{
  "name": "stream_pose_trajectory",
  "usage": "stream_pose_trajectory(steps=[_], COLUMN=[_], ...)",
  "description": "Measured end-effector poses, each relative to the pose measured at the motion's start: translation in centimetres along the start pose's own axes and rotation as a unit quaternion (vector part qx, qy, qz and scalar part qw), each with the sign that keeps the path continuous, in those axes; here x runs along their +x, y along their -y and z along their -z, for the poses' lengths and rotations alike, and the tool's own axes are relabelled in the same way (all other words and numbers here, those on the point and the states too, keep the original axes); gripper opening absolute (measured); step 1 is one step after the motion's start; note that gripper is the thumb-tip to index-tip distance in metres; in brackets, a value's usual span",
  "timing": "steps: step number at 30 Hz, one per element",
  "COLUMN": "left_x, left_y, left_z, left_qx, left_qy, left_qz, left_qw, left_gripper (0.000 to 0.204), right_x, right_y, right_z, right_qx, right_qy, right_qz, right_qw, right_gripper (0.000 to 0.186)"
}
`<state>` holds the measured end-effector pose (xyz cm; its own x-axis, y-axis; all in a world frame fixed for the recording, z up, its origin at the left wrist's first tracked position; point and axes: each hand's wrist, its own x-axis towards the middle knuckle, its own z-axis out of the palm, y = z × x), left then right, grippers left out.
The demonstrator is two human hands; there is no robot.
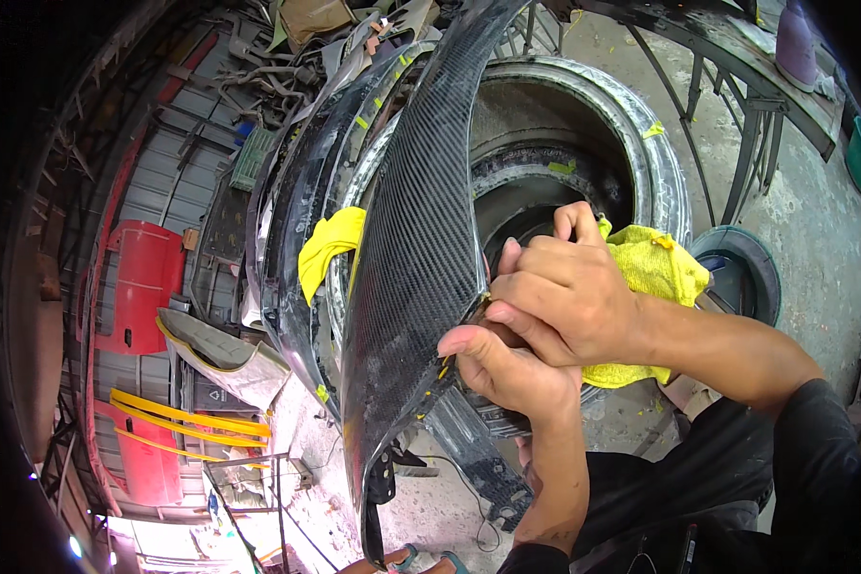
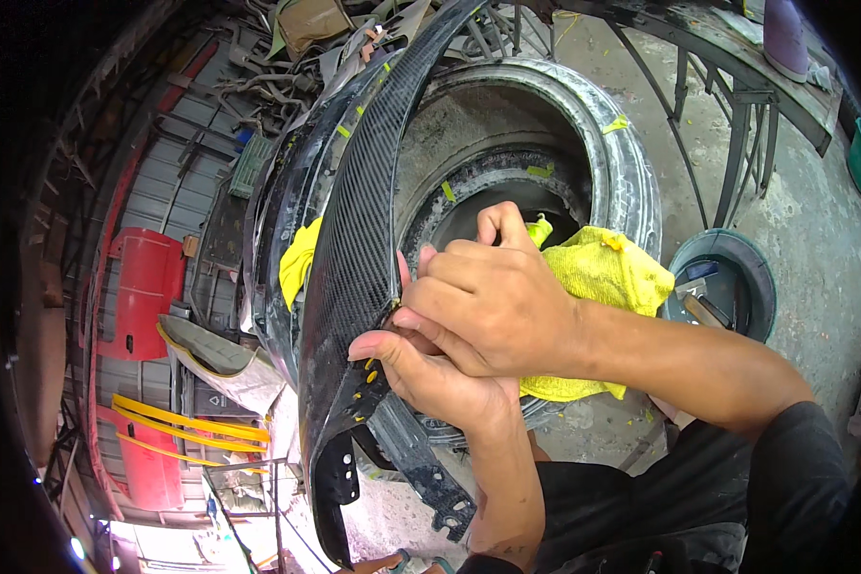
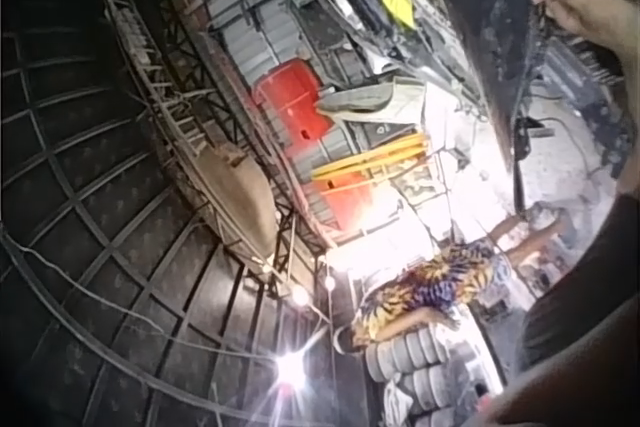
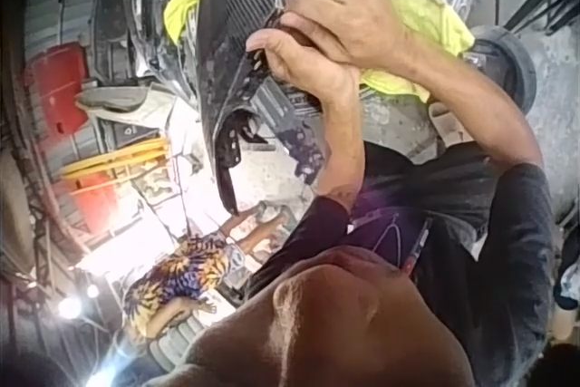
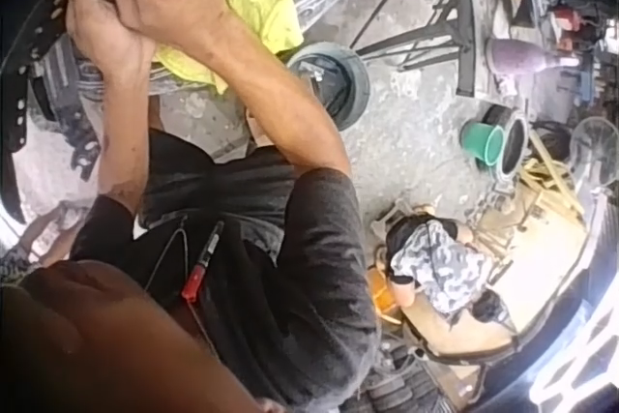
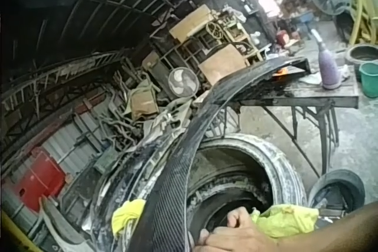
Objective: The recorder prepares a carbon fiber or painted car fender by spraying it and attaching small components or brackets using tools.
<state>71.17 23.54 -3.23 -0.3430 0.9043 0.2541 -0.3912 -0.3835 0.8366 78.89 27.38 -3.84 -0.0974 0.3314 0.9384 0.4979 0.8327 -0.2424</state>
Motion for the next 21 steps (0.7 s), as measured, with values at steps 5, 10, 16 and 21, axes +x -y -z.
stream_pose_trajectory(steps=[5, 10, 16, 21], left_x=[0.2, 0.1, 1.0, 0.8], left_y=[-0.2, 0.0, 0.4, -0.5], left_z=[-0.1, -1.1, 0.8, 0.3], left_qx=[0.038, 0.038, -0.039, -0.106], left_qy=[0.007, -0.015, 0.028, 0.031], left_qz=[-0.011, -0.014, -0.008, 0.0], left_qw=[0.999, 0.999, 0.999, 0.994], left_gripper=[0.091, 0.093, 0.092, 0.083], right_x=[-0.3, -0.6, 0.3, 0.9], right_y=[0.2, -0.1, 1.2, 1.7], right_z=[-0.1, 0.3, 1.1, 1.6], right_qx=[-0.002, 0.045, 0.204, 0.326], right_qy=[-0.027, 0.025, 0.106, 0.181], right_qz=[-0.044, -0.079, -0.187, -0.249], right_qw=[0.999, 0.996, 0.955, 0.894], right_gripper=[0.008, 0.009, 0.014, 0.018])
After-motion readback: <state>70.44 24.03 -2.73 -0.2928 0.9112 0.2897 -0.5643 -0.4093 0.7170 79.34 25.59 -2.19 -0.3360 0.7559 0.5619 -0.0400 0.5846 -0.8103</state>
